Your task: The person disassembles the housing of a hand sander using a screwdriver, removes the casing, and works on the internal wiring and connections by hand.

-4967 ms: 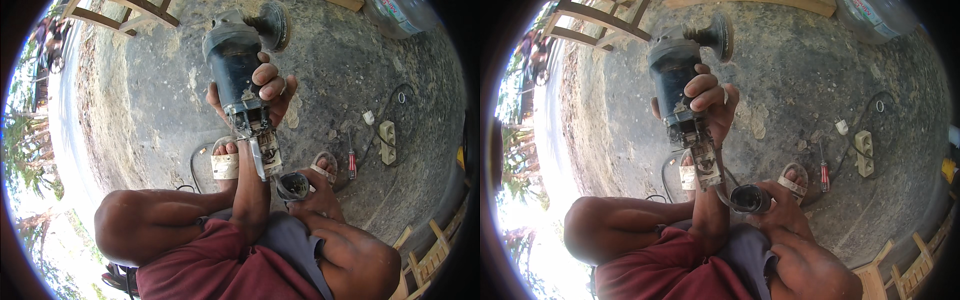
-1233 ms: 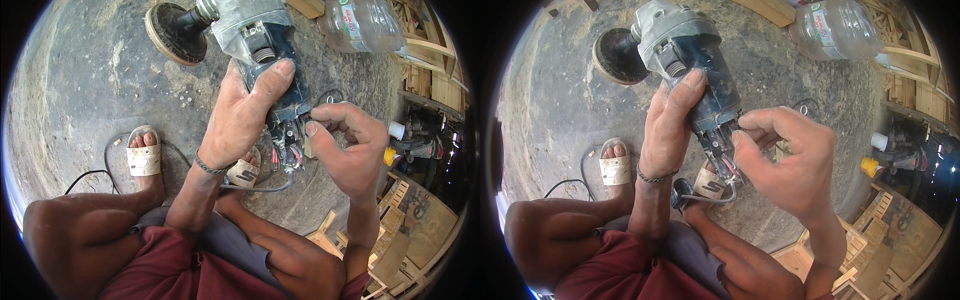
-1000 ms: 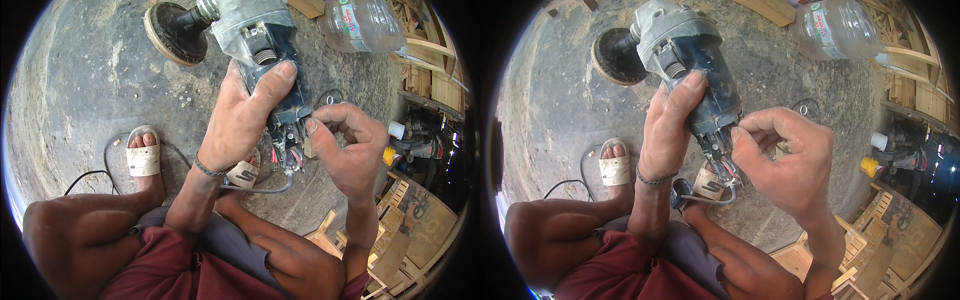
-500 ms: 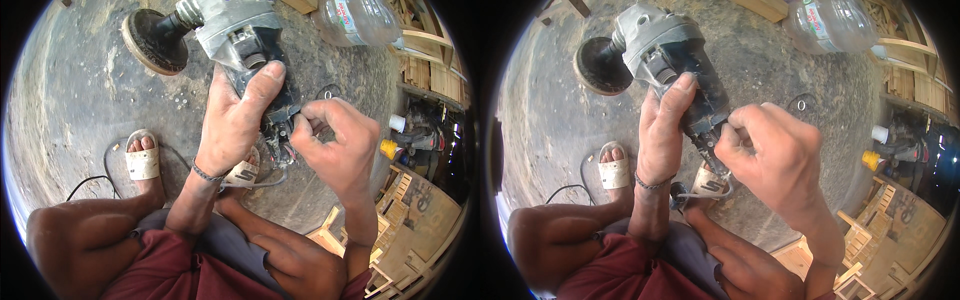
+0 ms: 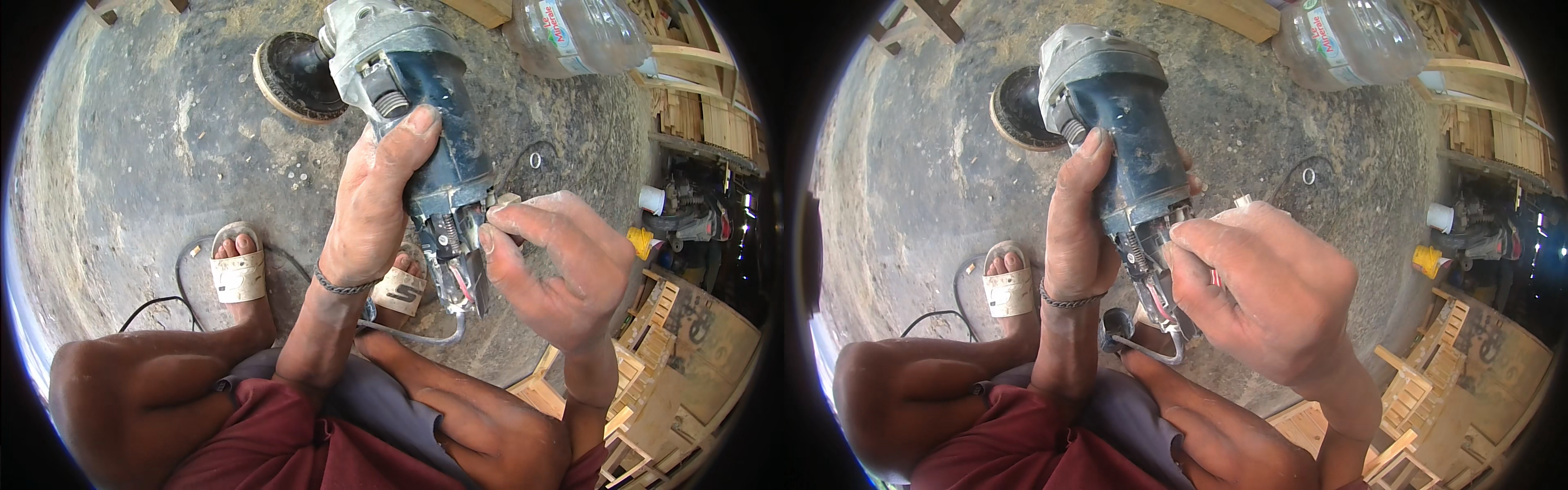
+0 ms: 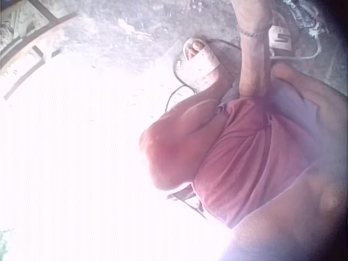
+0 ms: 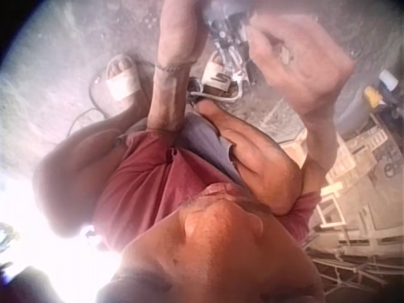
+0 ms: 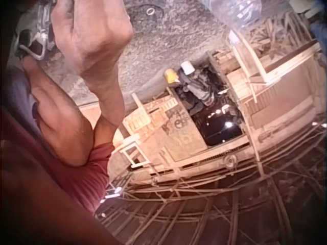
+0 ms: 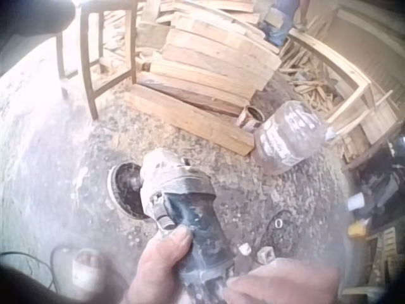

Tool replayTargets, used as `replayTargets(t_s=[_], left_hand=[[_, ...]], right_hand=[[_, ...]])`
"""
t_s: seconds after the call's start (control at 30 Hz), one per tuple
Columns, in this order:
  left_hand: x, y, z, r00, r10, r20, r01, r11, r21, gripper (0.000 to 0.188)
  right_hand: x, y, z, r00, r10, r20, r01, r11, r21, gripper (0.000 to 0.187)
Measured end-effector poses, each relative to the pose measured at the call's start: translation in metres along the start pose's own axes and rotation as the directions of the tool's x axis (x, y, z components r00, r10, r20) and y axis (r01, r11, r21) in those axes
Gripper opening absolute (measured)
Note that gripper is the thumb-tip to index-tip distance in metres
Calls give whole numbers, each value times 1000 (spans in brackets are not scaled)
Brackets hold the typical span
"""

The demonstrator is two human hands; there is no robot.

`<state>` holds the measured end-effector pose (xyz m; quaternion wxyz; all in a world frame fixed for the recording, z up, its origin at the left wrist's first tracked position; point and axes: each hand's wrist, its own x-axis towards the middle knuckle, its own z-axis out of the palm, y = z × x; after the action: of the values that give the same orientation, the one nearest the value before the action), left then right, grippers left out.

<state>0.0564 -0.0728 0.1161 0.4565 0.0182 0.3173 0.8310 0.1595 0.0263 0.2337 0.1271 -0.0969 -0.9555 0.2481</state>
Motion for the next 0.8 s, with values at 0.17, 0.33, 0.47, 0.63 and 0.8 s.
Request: replayTargets(t_s=[0.17,0.33,0.47,0.63,0.8], left_hand=[[-1,1,-1,1000,14,12,-14,1000,16,60],[-1,3,1,999,35,28,-37,996,76,62],[-2,3,2,999,33,16,-34,995,95,62],[-3,2,5,999,46,10,-46,996,76,59],[-7,10,9,998,56,34,-59,990,124,56]], right_hand=[[0,-1,-1,1000,0,-3,0,1000,3,19],[-1,5,3,996,-55,-73,57,998,23,23],[-2,4,3,998,-25,-66,27,999,36,21],[-3,-3,0,997,76,-25,-75,996,51,17],[-2,0,2,998,25,-54,-22,999,49,19]])
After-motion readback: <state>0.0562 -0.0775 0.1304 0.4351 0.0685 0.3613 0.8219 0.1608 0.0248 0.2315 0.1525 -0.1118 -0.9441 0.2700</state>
